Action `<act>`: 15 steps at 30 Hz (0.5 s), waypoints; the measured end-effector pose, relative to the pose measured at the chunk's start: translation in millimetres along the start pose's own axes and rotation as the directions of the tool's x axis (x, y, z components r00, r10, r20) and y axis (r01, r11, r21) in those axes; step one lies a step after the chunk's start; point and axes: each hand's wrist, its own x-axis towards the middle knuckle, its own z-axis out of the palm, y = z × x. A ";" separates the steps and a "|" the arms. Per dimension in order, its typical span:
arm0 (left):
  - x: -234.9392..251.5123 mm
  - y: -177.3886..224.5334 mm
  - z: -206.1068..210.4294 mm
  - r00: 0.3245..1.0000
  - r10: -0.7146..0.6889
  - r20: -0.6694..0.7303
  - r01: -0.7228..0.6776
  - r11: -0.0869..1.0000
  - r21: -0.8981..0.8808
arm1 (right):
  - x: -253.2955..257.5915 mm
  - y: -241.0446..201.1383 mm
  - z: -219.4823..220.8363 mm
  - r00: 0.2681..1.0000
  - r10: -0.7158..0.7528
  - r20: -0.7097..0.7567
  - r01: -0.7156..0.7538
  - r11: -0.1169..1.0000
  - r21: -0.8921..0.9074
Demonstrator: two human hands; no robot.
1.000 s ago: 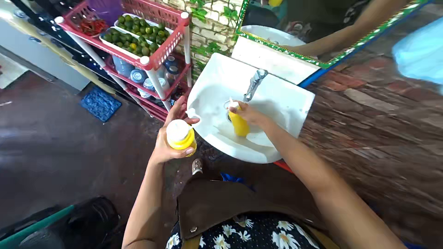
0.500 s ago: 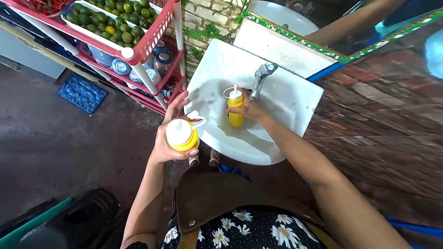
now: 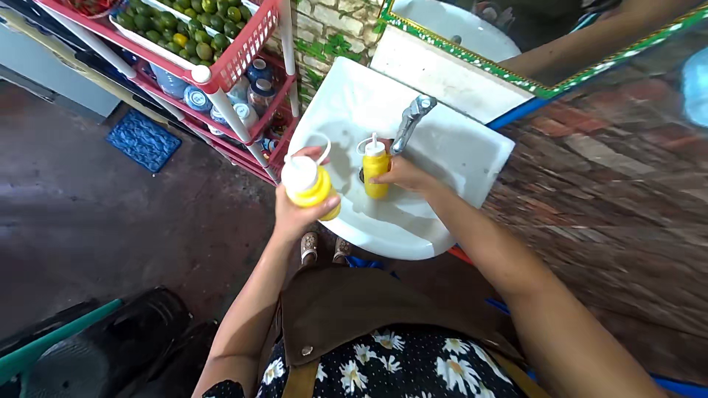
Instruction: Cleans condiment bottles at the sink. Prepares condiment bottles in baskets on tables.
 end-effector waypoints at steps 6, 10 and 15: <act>29.9 -33.8 54.6 0.876 -0.449 -0.174 0.476 0.863 0.172 | -15.4 -12.6 1.5 0.989 0.091 -0.118 -0.115 0.971 -0.210; 51.8 -74.2 74.3 0.803 -0.550 -0.230 0.586 0.798 0.140 | -32.4 -10.2 -8.6 0.973 0.180 -0.146 -0.211 0.950 -0.230; 61.2 -108.1 92.7 0.819 -0.542 -0.186 0.573 0.789 0.222 | -45.7 -13.3 -20.3 0.980 0.188 -0.058 -0.196 0.963 -0.186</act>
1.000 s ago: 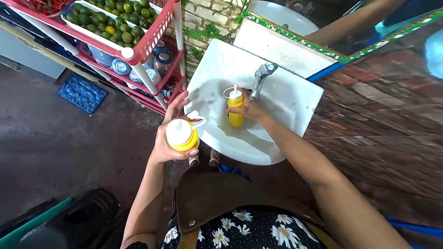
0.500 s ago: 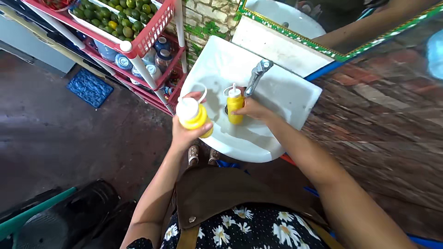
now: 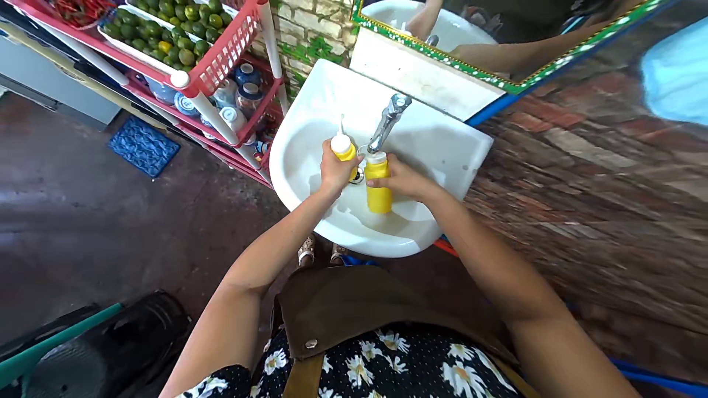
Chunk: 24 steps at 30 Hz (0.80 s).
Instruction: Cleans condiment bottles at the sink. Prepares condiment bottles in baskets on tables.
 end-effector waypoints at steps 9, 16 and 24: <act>0.1 -2.0 19.3 0.991 0.105 0.078 -0.111 0.991 0.073 | -29.1 -7.3 -11.4 0.988 0.090 -0.122 -0.089 0.996 0.014; 0.4 -2.2 17.4 0.978 -0.035 0.204 0.025 0.998 0.052 | -50.5 5.0 -12.6 0.953 -0.014 -0.303 0.006 1.000 -0.029; -2.6 16.2 15.7 0.970 -0.135 0.204 0.130 0.991 0.038 | -83.1 -12.5 -41.6 0.759 -0.288 -0.583 0.306 0.949 -0.071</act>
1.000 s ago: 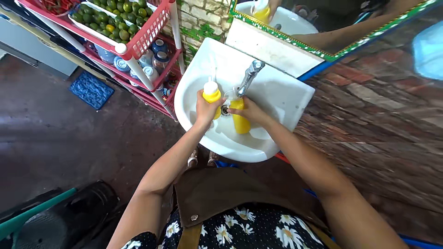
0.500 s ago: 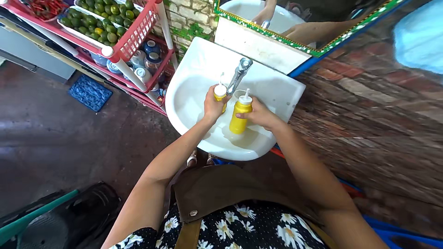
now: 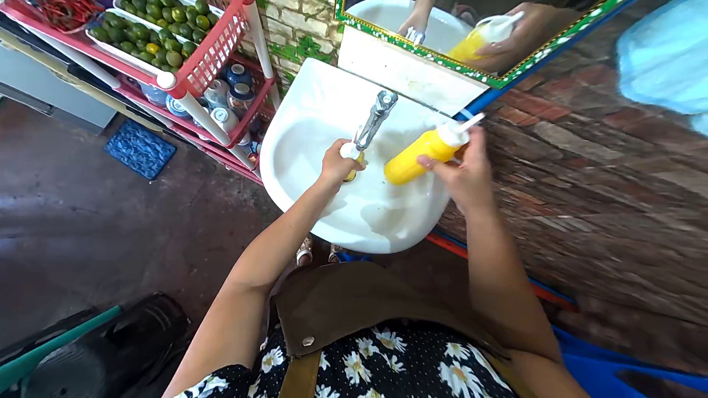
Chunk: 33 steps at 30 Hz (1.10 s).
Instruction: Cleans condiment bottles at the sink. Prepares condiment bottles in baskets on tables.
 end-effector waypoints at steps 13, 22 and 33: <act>-1.4 -6.9 -1.4 0.997 0.049 -0.065 -0.045 0.997 0.064 | 38.8 23.0 0.5 0.900 -0.296 -0.321 0.242 0.950 -0.198; -1.8 -8.9 -2.6 0.996 0.070 -0.056 -0.065 0.994 0.087 | 22.3 23.5 8.2 0.912 -0.222 -0.346 0.153 0.965 -0.215; 0.3 -9.6 -1.4 0.995 0.076 -0.059 -0.073 0.996 0.060 | 13.8 26.0 8.8 0.902 -0.240 -0.359 0.169 0.961 -0.218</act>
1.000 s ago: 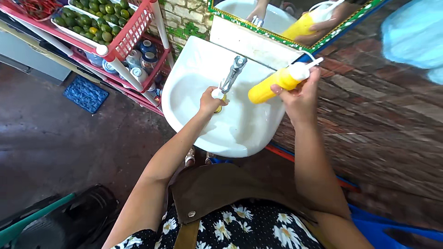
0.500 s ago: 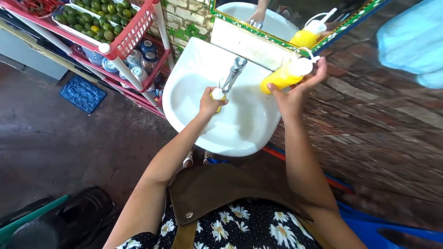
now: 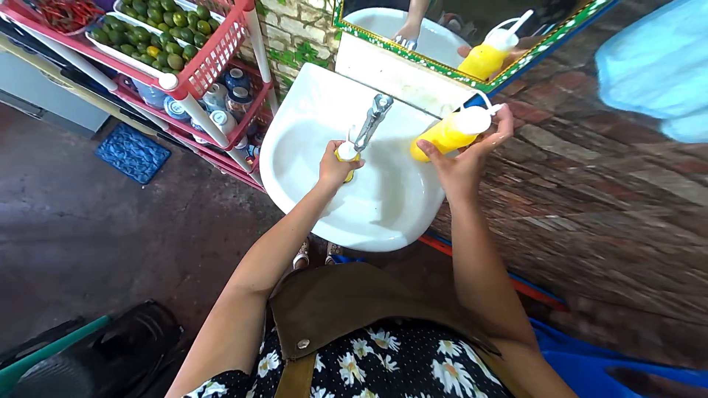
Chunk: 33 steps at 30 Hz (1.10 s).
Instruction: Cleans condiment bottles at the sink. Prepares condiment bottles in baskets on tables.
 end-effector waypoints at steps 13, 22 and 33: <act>0.8 -7.2 -2.4 0.999 0.041 -0.015 -0.042 0.997 -0.058 | 73.4 -108.2 77.7 0.937 -0.242 0.252 0.147 0.927 0.344; -1.3 -5.6 -7.6 0.996 0.083 -0.014 -0.081 0.993 0.083 | 103.2 -113.2 174.3 0.839 -0.144 0.524 0.120 0.990 0.080; -0.8 -8.6 -5.4 0.990 0.139 0.022 -0.141 0.984 0.106 | 78.7 -110.7 130.1 0.870 -0.202 0.450 0.203 0.978 0.046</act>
